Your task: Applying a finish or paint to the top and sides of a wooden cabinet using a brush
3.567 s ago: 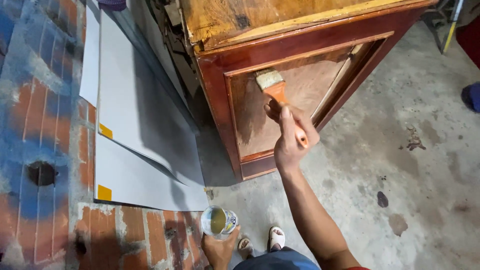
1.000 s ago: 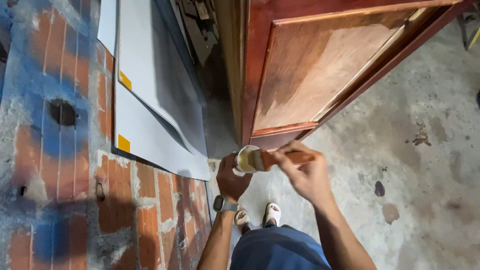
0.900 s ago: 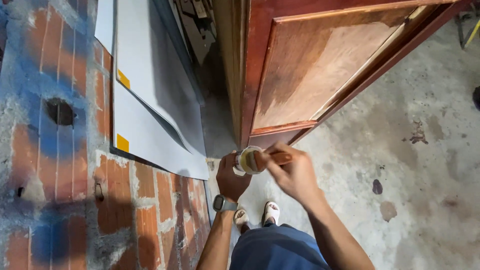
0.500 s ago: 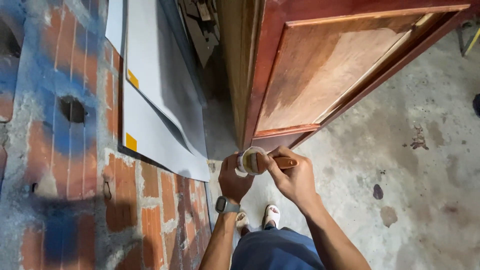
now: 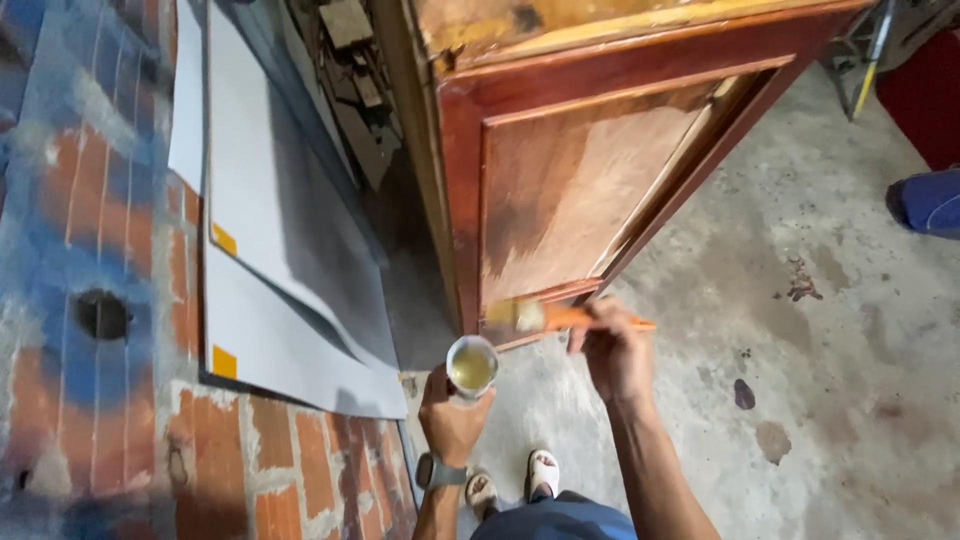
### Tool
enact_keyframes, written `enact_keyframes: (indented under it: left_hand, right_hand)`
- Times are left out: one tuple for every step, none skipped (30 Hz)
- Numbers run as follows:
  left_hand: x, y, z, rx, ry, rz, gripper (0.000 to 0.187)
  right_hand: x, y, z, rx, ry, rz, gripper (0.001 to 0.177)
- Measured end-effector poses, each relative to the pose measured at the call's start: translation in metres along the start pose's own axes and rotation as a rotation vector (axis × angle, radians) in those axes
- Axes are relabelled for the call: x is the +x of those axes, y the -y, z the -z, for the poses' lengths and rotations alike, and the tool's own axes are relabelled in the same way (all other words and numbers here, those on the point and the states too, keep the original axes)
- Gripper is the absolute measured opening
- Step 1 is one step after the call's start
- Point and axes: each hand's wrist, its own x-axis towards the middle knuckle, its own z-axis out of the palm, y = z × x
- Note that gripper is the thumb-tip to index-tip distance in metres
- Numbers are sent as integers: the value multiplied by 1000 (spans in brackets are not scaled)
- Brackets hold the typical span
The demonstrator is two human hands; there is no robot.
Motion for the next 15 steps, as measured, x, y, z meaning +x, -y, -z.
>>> enact_keyframes:
  left_hand:
    - [-4,3,-1,22,30,7,67]
    - [-5,0,-2,20,33,0,67]
    - [-7,-3,-1,33,23,26,69]
    - [-9,-6,-1,46,14,52,71]
    - [-11,-9,0,51,21,48,71]
    - [-13,-13,1,26,22,80,72]
    - [-16,-15,4,4,26,113,73]
    - [-25,-11,5,12,36,111,73]
    - [-29,-7,3,68,58,173,77]
    - [-33,-3,2,125,79,235,80]
    - [-37,-4,3,125,79,227,80]
    - [-41,-5,5,124,64,323,78]
    - [-45,-6,6,119,44,422,75]
    - [-56,7,4,117,38,416,75]
    - [-63,21,1,152,47,448,71]
  right_hand:
    - [7,4,3,134,91,125,7]
    - [16,13,-2,136,88,133,7]
    - [24,22,-7,96,-45,265,10]
    - [32,31,-11,55,-181,395,19]
    - [44,33,-17,60,-189,393,19]
    - [57,36,-23,121,-190,505,13]
    - [68,38,-27,182,-196,615,25]
    - [75,28,-26,185,-208,612,25]
    - [85,19,-27,38,-226,691,20]
    - [95,12,-28,-111,-245,768,19]
    - [90,-12,-10,-106,-248,773,19]
    - [85,-36,7,-287,-295,705,18]
    - [83,-60,23,-467,-334,634,20]
    - [77,-90,48,-461,-332,640,20]
    - [74,-121,72,-464,-395,456,14]
